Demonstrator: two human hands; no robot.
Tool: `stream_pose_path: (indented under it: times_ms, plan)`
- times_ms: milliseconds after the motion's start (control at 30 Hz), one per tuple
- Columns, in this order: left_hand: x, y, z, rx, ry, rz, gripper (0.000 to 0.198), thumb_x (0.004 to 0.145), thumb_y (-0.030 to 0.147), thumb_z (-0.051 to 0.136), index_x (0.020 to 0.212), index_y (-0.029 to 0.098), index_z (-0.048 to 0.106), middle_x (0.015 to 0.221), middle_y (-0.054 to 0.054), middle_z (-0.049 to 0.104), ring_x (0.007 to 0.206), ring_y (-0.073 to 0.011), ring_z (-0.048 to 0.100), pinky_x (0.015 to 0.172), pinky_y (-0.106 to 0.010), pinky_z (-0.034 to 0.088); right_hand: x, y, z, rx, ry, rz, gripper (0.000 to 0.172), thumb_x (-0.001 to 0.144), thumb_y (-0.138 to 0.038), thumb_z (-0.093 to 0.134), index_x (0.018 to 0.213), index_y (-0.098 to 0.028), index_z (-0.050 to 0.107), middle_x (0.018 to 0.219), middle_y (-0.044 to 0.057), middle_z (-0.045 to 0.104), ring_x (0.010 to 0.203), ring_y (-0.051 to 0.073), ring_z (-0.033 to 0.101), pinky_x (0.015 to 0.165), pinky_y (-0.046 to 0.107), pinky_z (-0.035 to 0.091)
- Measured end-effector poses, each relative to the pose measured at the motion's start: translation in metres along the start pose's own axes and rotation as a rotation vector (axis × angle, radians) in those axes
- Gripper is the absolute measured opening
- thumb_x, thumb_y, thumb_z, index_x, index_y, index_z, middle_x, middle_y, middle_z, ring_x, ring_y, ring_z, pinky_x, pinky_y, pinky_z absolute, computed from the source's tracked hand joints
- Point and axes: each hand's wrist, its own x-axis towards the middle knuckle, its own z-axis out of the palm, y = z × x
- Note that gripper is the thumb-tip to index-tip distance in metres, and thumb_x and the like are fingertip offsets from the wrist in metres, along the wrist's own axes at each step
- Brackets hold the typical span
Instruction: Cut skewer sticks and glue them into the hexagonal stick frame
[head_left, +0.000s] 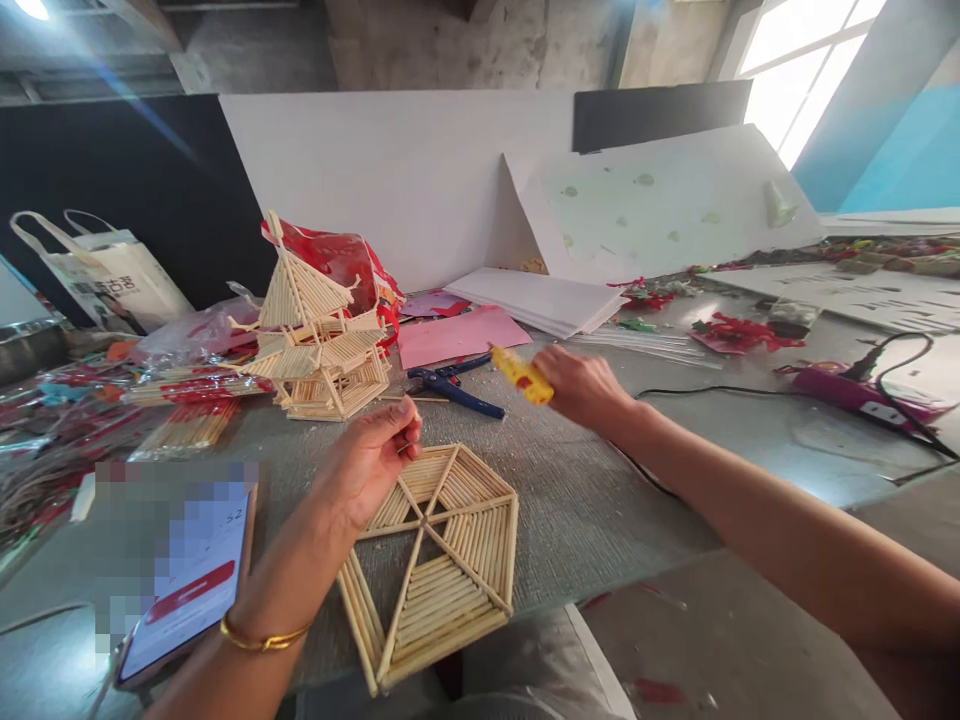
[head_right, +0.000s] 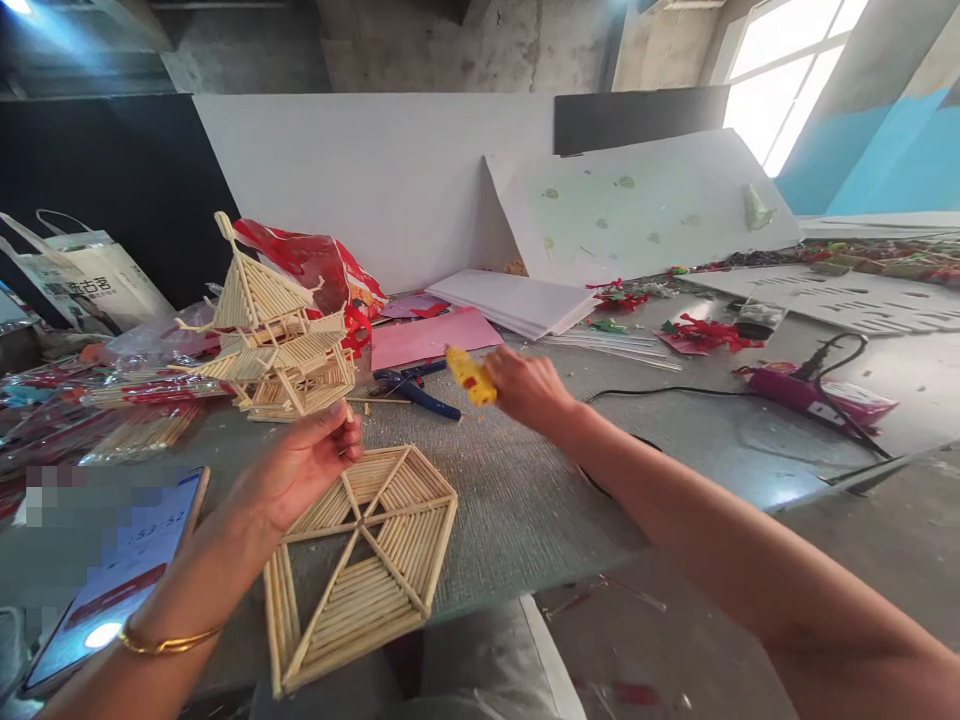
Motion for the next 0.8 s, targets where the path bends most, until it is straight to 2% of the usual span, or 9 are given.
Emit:
stream_pose_path:
  times_ms: [100, 167, 233, 333, 433, 567, 800]
  plan:
    - [-0.006, 0.009, -0.002, 0.355, -0.126, 0.0, 0.022, 0.061, 0.031, 0.075, 0.066, 0.013, 0.062, 0.062, 0.003, 0.055, 0.058, -0.006, 0.045, 0.056, -0.019, 0.036, 0.007, 0.035, 0.008, -0.041, -0.112, 0.258, 0.023, 0.081, -0.03, 0.042, 0.094, -0.015, 0.054, 0.095, 0.011, 0.059, 0.072, 0.02, 0.057, 0.049, 0.026, 0.026]
    - [-0.01, 0.014, -0.003, 0.655, -0.205, -0.037, 0.023, 0.063, 0.034, 0.073, 0.066, 0.014, 0.062, 0.06, 0.003, 0.054, 0.057, -0.0065, 0.043, 0.057, -0.02, 0.035, 0.009, 0.053, 0.014, -0.041, -0.204, 0.38, 0.029, 0.081, -0.032, 0.041, 0.098, -0.014, 0.055, 0.097, 0.013, 0.06, 0.077, 0.024, 0.058, 0.052, 0.028, 0.031]
    - [-0.013, 0.016, -0.003, 0.947, -0.286, -0.079, 0.023, 0.065, 0.036, 0.07, 0.068, 0.014, 0.063, 0.06, 0.003, 0.055, 0.058, -0.0082, 0.045, 0.057, -0.022, 0.034, 0.01, 0.063, 0.019, -0.027, -0.283, 0.436, 0.032, 0.078, -0.032, 0.044, 0.101, -0.013, 0.056, 0.098, 0.015, 0.06, 0.08, 0.026, 0.059, 0.055, 0.029, 0.034]
    - [-0.019, 0.015, -0.002, 1.256, -0.39, -0.116, 0.024, 0.068, 0.039, 0.065, 0.07, 0.015, 0.063, 0.062, 0.002, 0.058, 0.059, -0.0105, 0.047, 0.055, -0.024, 0.034, 0.011, 0.067, 0.028, 0.0, -0.349, 0.412, 0.033, 0.073, -0.033, 0.05, 0.099, -0.014, 0.057, 0.098, 0.014, 0.059, 0.083, 0.027, 0.058, 0.056, 0.029, 0.036]
    - [-0.027, 0.011, -0.002, 1.419, -0.424, -0.104, 0.023, 0.07, 0.04, 0.061, 0.071, 0.017, 0.065, 0.064, 0.001, 0.061, 0.06, -0.0115, 0.05, 0.055, -0.024, 0.033, 0.012, 0.065, 0.035, 0.024, -0.383, 0.346, 0.034, 0.07, -0.038, 0.053, 0.097, -0.016, 0.057, 0.098, 0.012, 0.059, 0.085, 0.026, 0.057, 0.057, 0.029, 0.036]
    - [-0.035, 0.009, -0.002, 1.509, -0.464, -0.108, 0.024, 0.069, 0.041, 0.06, 0.069, 0.018, 0.067, 0.066, 0.001, 0.063, 0.063, -0.0124, 0.052, 0.056, -0.024, 0.034, 0.013, 0.065, 0.039, 0.022, -0.411, 0.29, 0.034, 0.072, -0.041, 0.05, 0.095, -0.017, 0.056, 0.097, 0.011, 0.059, 0.083, 0.024, 0.056, 0.055, 0.028, 0.034]
    - [-0.029, 0.009, -0.003, 1.599, -0.537, -0.209, 0.024, 0.066, 0.04, 0.06, 0.071, 0.018, 0.068, 0.064, -0.001, 0.064, 0.06, -0.0129, 0.052, 0.054, -0.025, 0.032, 0.015, 0.065, 0.038, 0.015, -0.423, 0.269, 0.029, 0.072, -0.039, 0.05, 0.091, -0.017, 0.057, 0.093, 0.01, 0.06, 0.078, 0.021, 0.055, 0.054, 0.026, 0.031]
